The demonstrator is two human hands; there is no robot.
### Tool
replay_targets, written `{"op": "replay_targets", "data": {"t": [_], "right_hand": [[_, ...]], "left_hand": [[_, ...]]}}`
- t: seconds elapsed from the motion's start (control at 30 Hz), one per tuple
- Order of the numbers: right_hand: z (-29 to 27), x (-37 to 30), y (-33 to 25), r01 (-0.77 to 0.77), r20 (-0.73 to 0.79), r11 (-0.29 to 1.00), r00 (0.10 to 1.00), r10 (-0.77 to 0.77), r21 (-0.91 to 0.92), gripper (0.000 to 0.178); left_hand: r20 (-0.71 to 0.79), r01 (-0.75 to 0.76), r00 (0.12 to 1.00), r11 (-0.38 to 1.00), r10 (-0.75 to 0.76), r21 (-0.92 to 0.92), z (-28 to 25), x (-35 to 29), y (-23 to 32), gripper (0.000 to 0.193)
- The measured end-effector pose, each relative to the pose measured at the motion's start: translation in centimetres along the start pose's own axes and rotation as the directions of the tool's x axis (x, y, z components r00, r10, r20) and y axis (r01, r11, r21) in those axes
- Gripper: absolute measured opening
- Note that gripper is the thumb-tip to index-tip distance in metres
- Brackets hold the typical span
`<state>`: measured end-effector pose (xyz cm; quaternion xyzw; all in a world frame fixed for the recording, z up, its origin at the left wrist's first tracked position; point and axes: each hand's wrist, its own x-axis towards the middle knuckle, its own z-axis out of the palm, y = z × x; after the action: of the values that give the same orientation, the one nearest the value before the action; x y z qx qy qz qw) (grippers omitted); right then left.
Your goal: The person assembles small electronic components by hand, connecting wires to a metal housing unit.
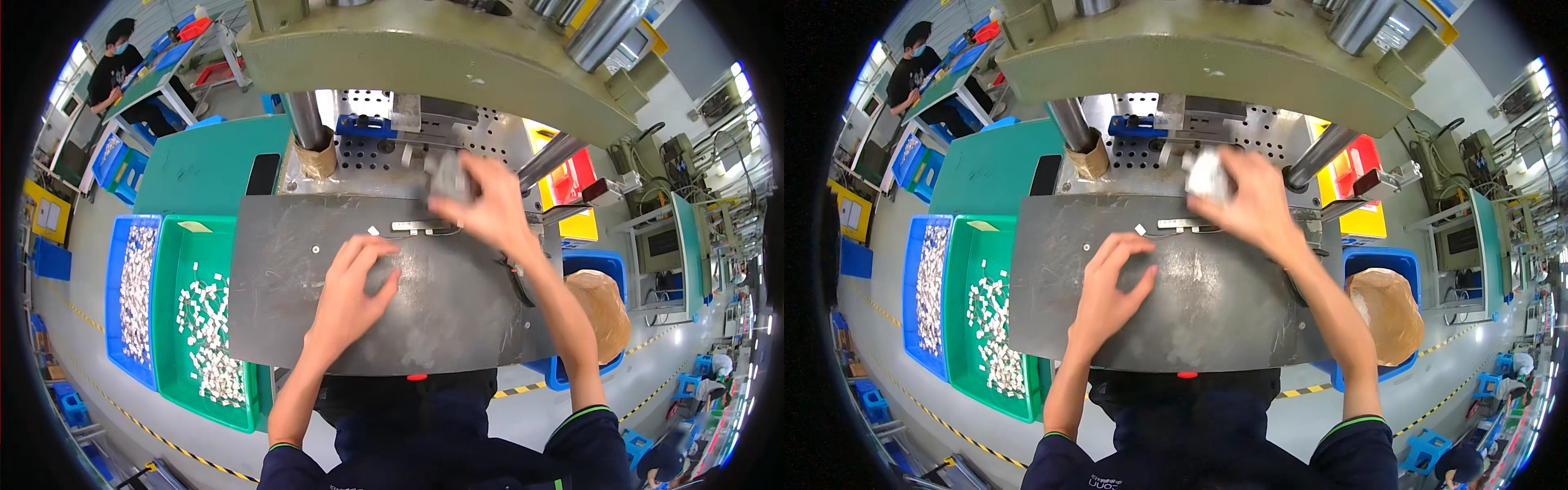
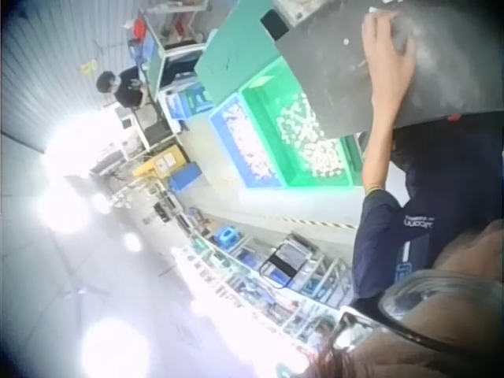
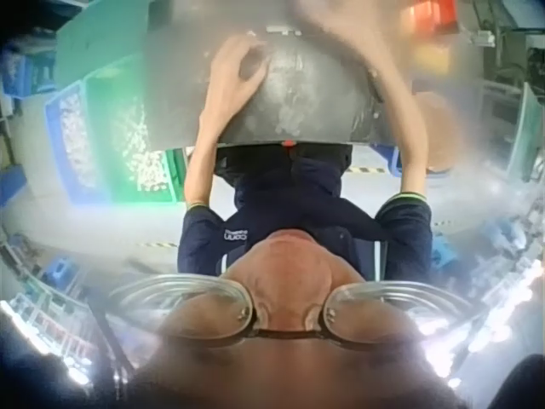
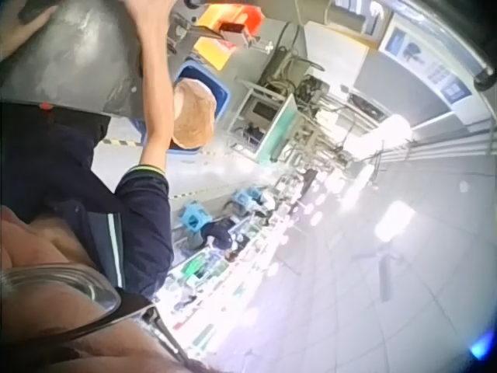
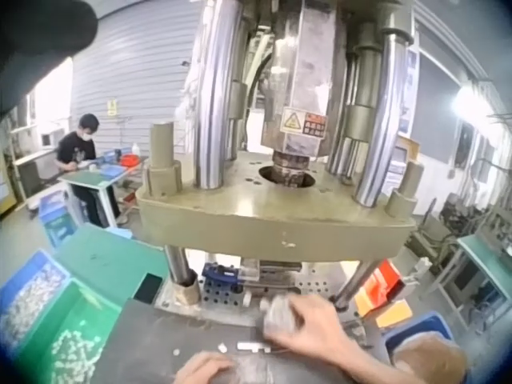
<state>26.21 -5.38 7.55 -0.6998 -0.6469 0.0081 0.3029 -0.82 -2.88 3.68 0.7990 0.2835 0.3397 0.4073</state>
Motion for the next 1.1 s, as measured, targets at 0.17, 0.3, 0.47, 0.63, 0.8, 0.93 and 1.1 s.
{"op": "replay_targets", "data": {"t": [0.17,0.3,0.47,0.63,0.8,0.93,1.1], "right_hand": [[0.3,-10.7,-3.0,0.223,0.057,0.964,0.971,-0.233,0.147,0.066],[2.0,-13.1,-3.8,0.151,0.119,0.965,0.977,-0.179,0.212,0.067],[1.8,-13.2,-4.0,0.047,0.126,0.948,0.988,-0.091,0.316,0.07],[0.6,-13.7,-4.3,0.146,0.066,0.972,0.985,-0.16,0.185,0.065],[-1.6,-11.8,-1.4,-0.063,-0.129,0.998,0.989,0.066,0.03,0.065],[-1.6,-9.6,5.4,-0.299,-0.169,0.954,0.942,0.29,-0.032,0.06],[-1.1,-10.7,6.5,-0.357,-0.181,0.934,0.919,0.349,-0.013,0.058]], "left_hand": [[0.136,-0.072,0.989,0.992,0.057,0.107,0.1,-2.9,2.1,0.052],[0.264,-0.121,0.961,0.984,0.083,0.134,1.3,-4.0,0.9,0.063],[0.18,-0.192,0.97,0.966,0.161,0.173,2.8,-3.5,0.0,0.06],[0.241,-0.23,0.953,0.956,0.184,0.18,2.3,-2.6,-0.6,0.057],[0.17,-0.212,0.971,0.935,0.168,0.284,2.1,-1.7,-1.1,0.057],[0.131,-0.191,0.979,0.934,0.158,0.302,2.6,-0.9,-1.7,0.055],[0.137,-0.218,0.973,0.937,0.187,0.274,2.6,-0.6,-0.9,0.05]]}}
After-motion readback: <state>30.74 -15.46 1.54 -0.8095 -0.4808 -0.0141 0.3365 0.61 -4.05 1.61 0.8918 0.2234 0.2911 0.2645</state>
